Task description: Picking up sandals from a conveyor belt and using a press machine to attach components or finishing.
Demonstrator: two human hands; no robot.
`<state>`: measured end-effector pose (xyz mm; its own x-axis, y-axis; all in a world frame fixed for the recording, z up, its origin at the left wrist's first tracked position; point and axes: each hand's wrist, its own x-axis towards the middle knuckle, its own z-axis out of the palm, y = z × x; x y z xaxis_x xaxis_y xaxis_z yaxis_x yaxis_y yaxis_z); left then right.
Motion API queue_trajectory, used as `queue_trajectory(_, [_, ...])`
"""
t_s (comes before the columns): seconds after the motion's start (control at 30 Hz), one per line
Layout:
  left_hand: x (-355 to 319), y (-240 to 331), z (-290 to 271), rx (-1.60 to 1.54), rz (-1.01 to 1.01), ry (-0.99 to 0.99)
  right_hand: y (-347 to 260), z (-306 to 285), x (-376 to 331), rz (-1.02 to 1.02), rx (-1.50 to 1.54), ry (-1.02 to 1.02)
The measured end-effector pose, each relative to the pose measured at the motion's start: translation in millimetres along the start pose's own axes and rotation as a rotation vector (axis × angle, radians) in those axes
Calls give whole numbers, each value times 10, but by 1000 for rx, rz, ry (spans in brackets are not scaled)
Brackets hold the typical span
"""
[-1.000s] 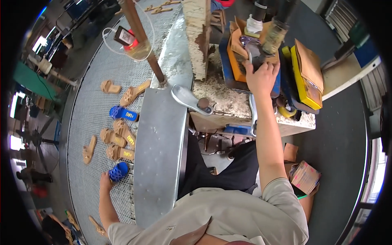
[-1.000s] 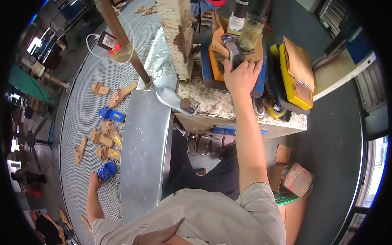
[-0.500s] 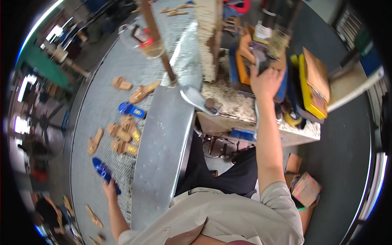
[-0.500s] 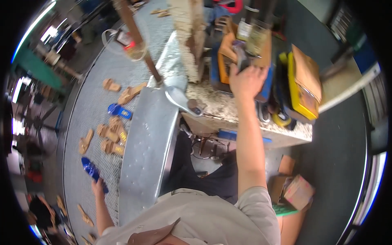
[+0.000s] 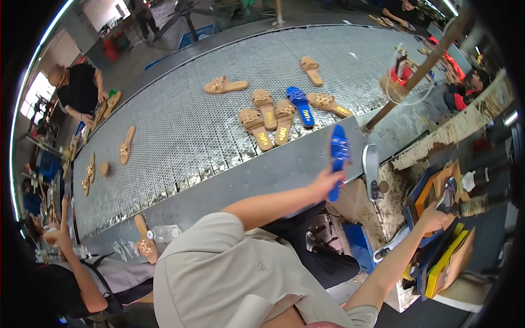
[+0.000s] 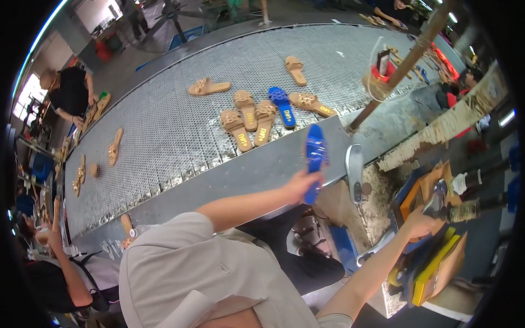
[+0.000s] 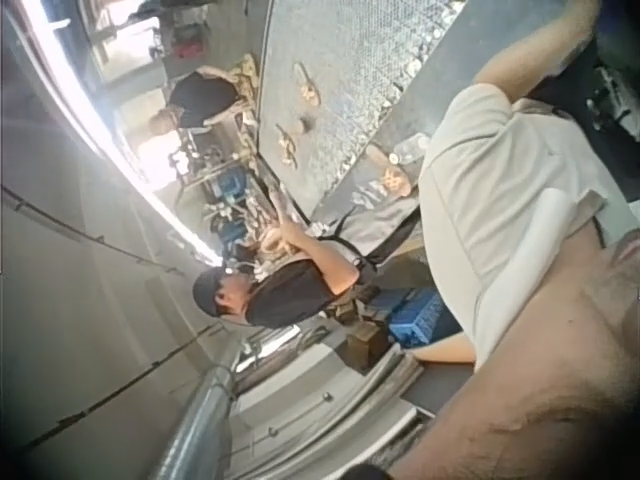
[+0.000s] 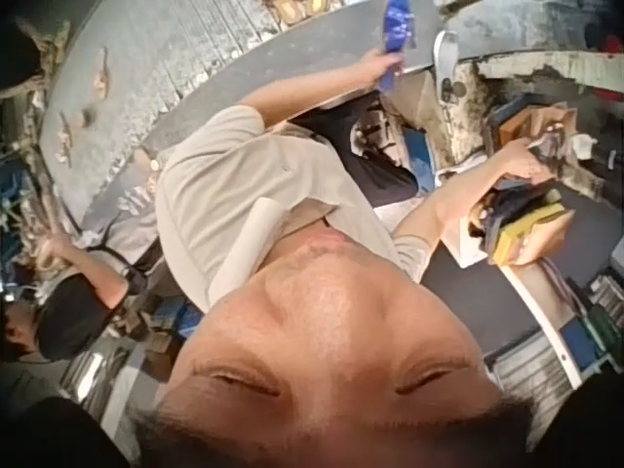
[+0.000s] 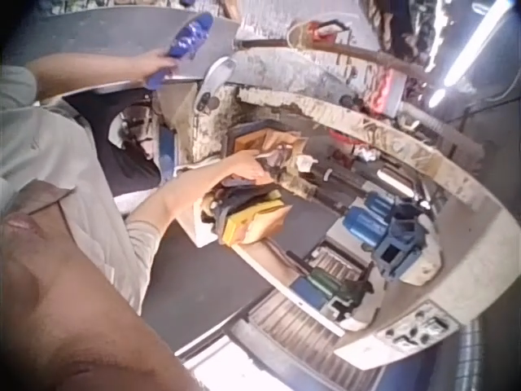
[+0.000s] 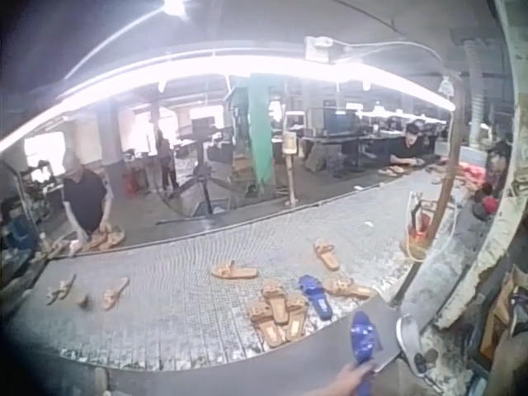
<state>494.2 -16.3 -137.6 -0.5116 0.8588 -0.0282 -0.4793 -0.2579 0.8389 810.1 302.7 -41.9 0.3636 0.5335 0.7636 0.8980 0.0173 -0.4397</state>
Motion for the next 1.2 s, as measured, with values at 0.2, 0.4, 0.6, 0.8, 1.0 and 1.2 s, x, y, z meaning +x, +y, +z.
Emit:
queue_trajectory(0.2, [51,-286,512,-51,87,-67,-110,-874,-968,64,379,-237])
queue_trajectory(0.4, [-358,-158,162,-256,62,94,-1405,-1829,-2847,-84,1042,-842])
queue_trajectory(0.6, [-1124,759,-1601,-500,521,370,-2112,-2501,-3556,-336,1325,-1455])
queue_trajectory(0.8, [-1994,1311,-3468,-420,646,1373,-1879,-2824,-3677,-464,1300,-1617])
queue_trajectory(1.0, [-993,579,-1967,-384,566,468,-1499,-2614,-3527,-301,1266,-1547])
queue_trajectory(1.2, [-504,270,-328,-332,118,57,-1749,-2101,-3138,-216,1000,-1121])
